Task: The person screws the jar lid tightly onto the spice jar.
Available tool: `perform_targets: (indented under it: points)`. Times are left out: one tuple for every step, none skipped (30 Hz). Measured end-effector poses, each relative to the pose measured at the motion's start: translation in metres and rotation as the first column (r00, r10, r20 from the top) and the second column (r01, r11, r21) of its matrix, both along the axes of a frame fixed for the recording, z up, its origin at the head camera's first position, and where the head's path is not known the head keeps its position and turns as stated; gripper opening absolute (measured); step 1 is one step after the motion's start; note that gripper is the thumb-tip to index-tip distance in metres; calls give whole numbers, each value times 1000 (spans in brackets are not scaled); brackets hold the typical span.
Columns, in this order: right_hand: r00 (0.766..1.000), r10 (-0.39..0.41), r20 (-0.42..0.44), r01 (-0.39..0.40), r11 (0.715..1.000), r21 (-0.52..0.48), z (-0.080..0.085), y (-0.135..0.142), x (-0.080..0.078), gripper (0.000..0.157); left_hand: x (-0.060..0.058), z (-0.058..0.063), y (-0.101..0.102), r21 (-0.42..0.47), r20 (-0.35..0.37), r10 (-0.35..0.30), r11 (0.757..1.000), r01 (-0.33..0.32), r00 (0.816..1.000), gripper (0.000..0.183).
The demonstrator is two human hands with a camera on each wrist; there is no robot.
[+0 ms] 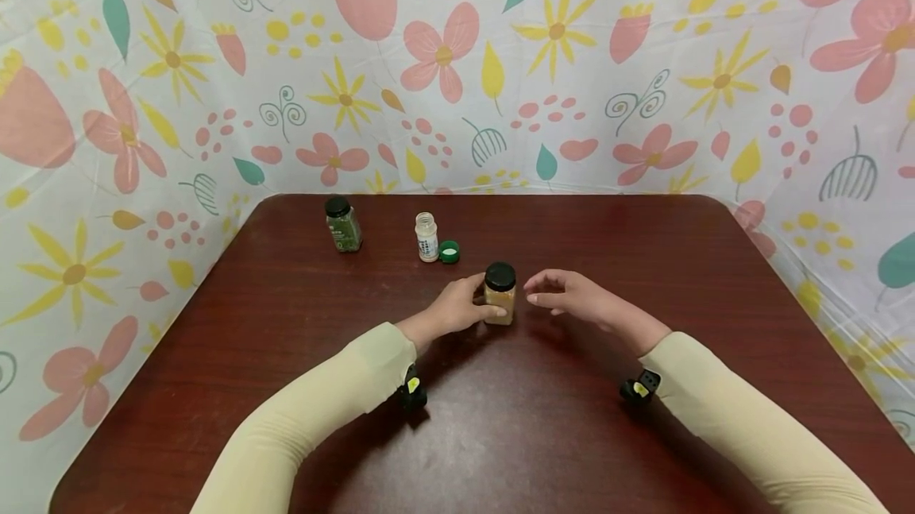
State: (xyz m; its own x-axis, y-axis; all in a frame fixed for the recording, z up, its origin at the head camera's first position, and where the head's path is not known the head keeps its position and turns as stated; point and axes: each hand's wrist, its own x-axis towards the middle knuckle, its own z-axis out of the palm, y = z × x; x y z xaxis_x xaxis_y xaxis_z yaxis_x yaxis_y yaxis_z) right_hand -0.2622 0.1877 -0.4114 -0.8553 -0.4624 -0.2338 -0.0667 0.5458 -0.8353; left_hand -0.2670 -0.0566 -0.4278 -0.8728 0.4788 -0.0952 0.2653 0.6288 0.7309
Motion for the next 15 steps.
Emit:
perform_targets:
  points:
    - [1000, -2, -1, 2, 1000, 3, 0, 0, 0, 44, 0, 0, 0, -3, -2, 1, 1000, -1, 1000, 60]
    - [1000, -4, -3, 4, 1000, 5, -1, 1, 0, 44, 0, 0, -1, -6, -3, 1, 1000, -1, 1000, 60]
    - [1000, -5, -5, 6, 1000, 7, -1, 1, 0, 44, 0, 0, -1, -10, -6, 1, 1000, -1, 1000, 60]
    - [1000, -2, -9, 2, 1000, 9, -2, 1, 0, 43, 0, 0, -1, -12, -8, 1, 1000, -1, 1000, 60]
    - [1000, -2, -12, 3, 1000, 10, -3, 2, 0, 43, 0, 0, -2, -15, -10, 1, 1000, -2, 1000, 60]
    - [1000, -2, -12, 2, 1000, 10, -3, 2, 0, 43, 0, 0, -2, -16, -10, 2, 1000, -3, 1000, 59]
    - [1000, -2, -12, 2, 1000, 10, -4, 2, 0, 42, 0, 1, -3, -17, -11, 4, 1000, -4, 1000, 59]
    - [1000, -1, -12, 1, 1000, 10, -4, 2, -1, 42, 0, 1, -3, -17, -11, 5, 1000, -5, 1000, 59]
    - [1000, 0, -12, 0, 1000, 10, -4, 2, 0, 42, 1, 1, -4, -15, -12, 7, 1000, -7, 1000, 60]
    - [1000, 1, -13, -1, 1000, 10, -4, 2, 0, 41, 1, 1, -4, -14, -12, 8, 1000, -8, 1000, 60]
    - [1000, 2, -15, -1, 1000, 9, -4, 2, 0, 41, 1, 1, -5, -13, -14, 9, 1000, -9, 1000, 60]
    - [1000, 3, -15, -3, 1000, 9, -4, 2, 0, 41, 1, 1, -5, -12, -14, 10, 1000, -11, 1000, 60]
    - [1000, 3, -18, -3, 1000, 10, -4, 2, 1, 40, 0, 1, -6, -12, -16, 11, 1000, -12, 1000, 60]
    - [1000, 3, -21, -3, 1000, 11, -4, 2, 1, 40, 0, 1, -7, -12, -15, 13, 1000, -13, 1000, 60]
    - [1000, 3, -23, -2, 1000, 12, -4, 2, 1, 39, 0, 1, -8, -13, -15, 14, 1000, -14, 1000, 59]
